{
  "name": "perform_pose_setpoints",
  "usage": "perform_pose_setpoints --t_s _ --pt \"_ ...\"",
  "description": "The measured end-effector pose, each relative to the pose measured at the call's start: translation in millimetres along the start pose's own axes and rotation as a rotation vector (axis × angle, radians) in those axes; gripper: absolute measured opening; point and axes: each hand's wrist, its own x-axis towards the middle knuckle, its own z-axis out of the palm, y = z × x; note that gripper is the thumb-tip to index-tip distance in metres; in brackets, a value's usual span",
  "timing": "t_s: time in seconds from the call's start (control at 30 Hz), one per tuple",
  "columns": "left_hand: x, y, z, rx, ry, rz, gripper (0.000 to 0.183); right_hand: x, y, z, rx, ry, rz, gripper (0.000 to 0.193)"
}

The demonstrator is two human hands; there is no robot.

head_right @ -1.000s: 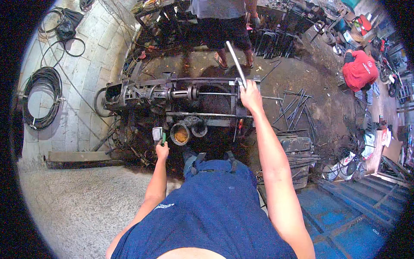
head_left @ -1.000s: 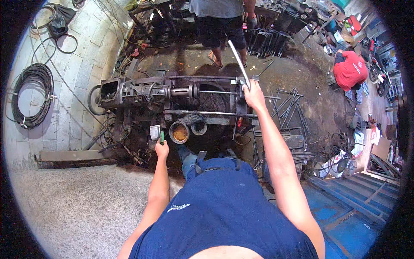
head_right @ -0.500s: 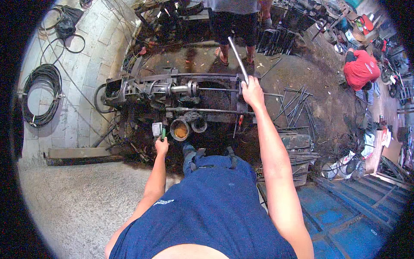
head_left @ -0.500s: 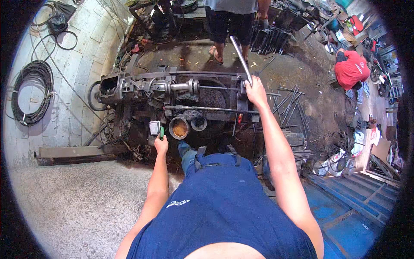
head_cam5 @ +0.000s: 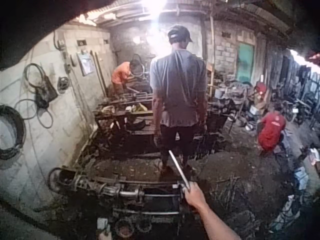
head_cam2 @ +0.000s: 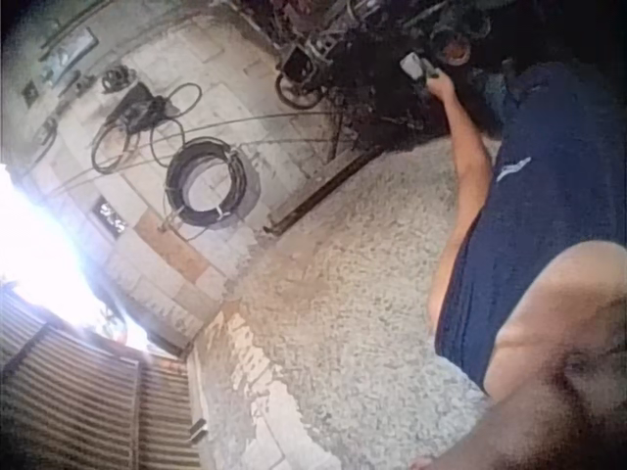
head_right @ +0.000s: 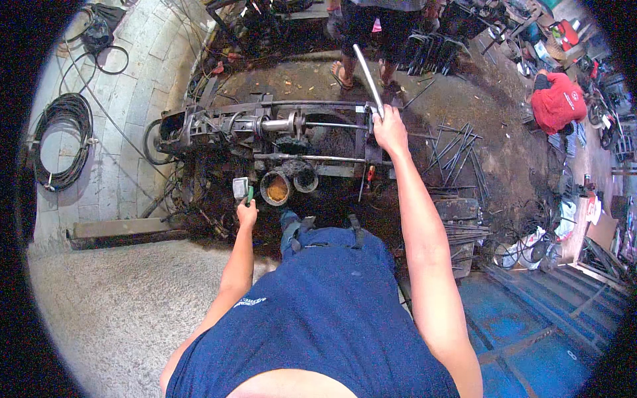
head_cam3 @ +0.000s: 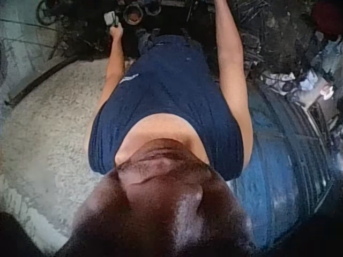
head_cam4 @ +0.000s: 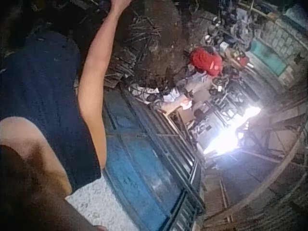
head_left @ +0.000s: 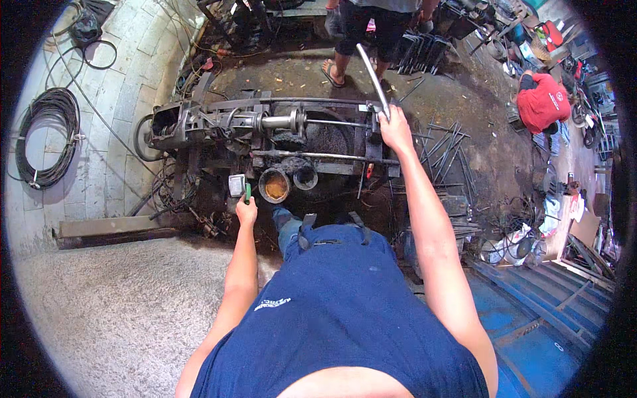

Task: Using a manual pipe bending machine to shape metal rods, including cleaning and lubricating the machine parts with a brush.

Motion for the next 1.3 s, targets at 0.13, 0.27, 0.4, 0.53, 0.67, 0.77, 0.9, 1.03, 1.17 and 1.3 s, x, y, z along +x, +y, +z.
perform_pose_setpoints --t_s 0.13,0.27,0.4,0.53,0.67,0.77,0.9,1.03,1.17,1.3 --pt "-7.6 5.6 -5.1 0.084 0.037 0.154 0.042 0.0 2.8 0.1 0.006 -0.016 0.015 0.046" --pt "-8.9 10.2 -5.2 0.008 -0.01 0.059 0.042 1.3 5.1 0.9 0.016 0.003 0.02 0.047" --pt "-5.2 7.2 -4.0 -0.005 -0.018 0.059 0.041 1.2 6.3 3.4 0.012 0.021 0.012 0.047" --pt "-2.8 3.0 -2.3 -0.024 -0.038 0.035 0.041 1.9 6.8 1.5 0.014 -0.001 0.011 0.048" --pt "-1.2 -0.3 -0.6 -0.028 -0.024 0.076 0.041 0.3 4.9 -1.3 0.017 0.016 0.018 0.048" --pt "0.8 -1.6 0.7 0.009 -0.014 0.071 0.041 -1.1 3.8 -2.5 0.026 -0.012 0.028 0.049" --pt "3.4 -3.5 1.4 0.026 -0.026 0.066 0.042 0.3 4.9 -3.2 -0.016 -0.023 0.015 0.045" --pt "7.5 -9.0 3.6 0.035 -0.036 0.06 0.042 0.8 8.1 -1.1 -0.002 0.006 -0.002 0.046" --pt "12.0 -14.2 7.2 0.048 -0.023 0.061 0.042 4.1 15.8 6.2 0.021 0.024 -0.008 0.047" --pt "4.8 -6.8 4.6 0.051 0.001 0.106 0.04 21.2 42.7 12.0 0.467 -0.095 0.251 0.054"
